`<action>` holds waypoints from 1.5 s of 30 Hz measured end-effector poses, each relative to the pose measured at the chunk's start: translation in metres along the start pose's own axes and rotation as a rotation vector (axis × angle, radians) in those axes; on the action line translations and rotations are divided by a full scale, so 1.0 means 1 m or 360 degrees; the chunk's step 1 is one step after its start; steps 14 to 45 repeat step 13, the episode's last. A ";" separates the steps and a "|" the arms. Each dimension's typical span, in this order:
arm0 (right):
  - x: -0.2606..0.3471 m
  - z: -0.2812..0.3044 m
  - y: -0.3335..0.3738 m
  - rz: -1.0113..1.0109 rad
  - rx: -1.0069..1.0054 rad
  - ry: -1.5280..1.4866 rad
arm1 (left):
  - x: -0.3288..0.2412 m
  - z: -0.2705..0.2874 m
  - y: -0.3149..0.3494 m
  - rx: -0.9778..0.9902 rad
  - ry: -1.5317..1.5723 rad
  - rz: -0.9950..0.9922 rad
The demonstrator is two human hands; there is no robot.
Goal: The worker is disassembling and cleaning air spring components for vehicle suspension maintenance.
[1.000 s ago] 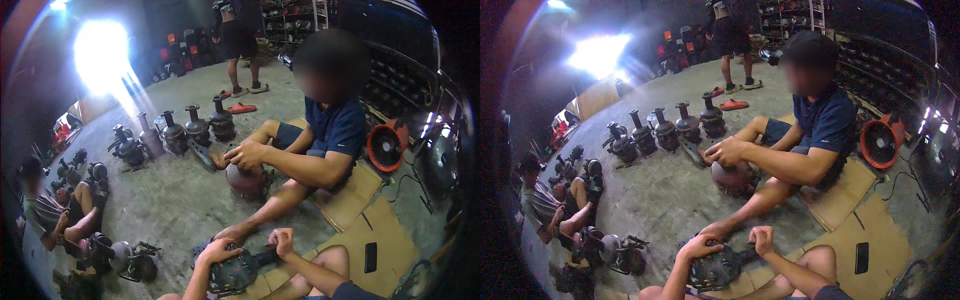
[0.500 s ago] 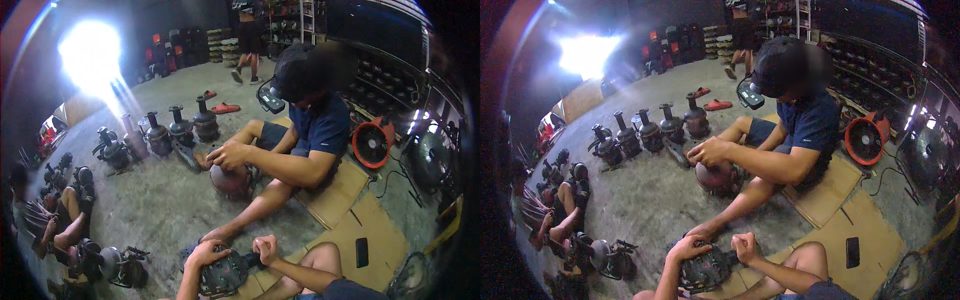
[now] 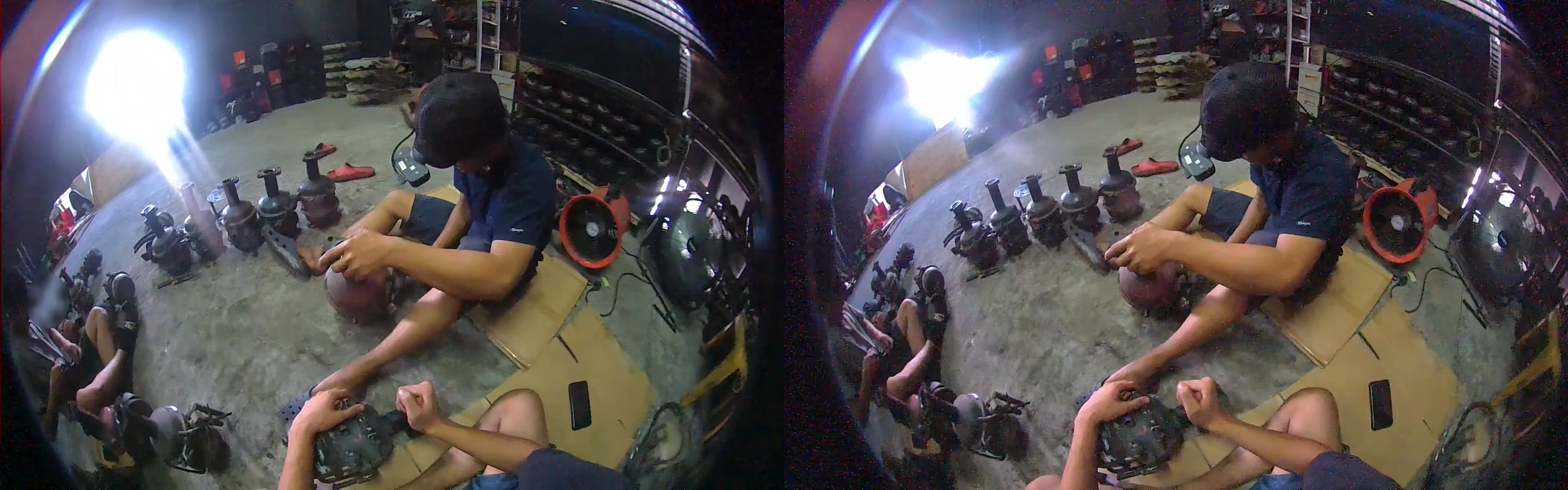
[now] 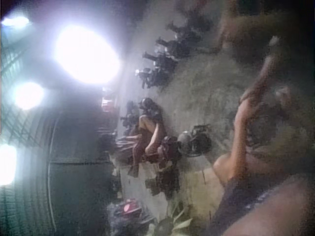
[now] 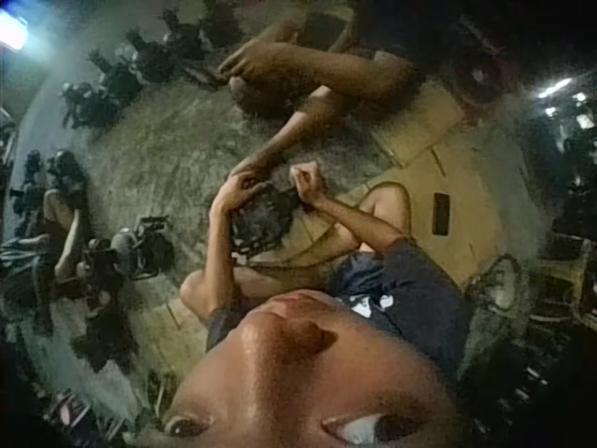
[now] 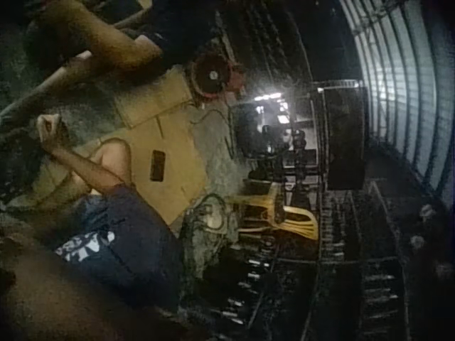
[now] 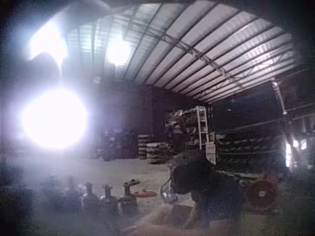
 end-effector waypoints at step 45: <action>-0.021 0.010 0.002 -0.0128 -0.0049 -0.0065 | 0.026 -0.017 -0.013 0.0175 0.0217 0.0016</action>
Point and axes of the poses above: each hand's wrist, its own y-axis away from the middle knuckle, its own z-axis out of the back of the hand, x = y × z, the point moved 4 cm from there along -y, towards the middle knuckle, and after that the axes turned 2 degrees about -y, right-handed, at the moved point
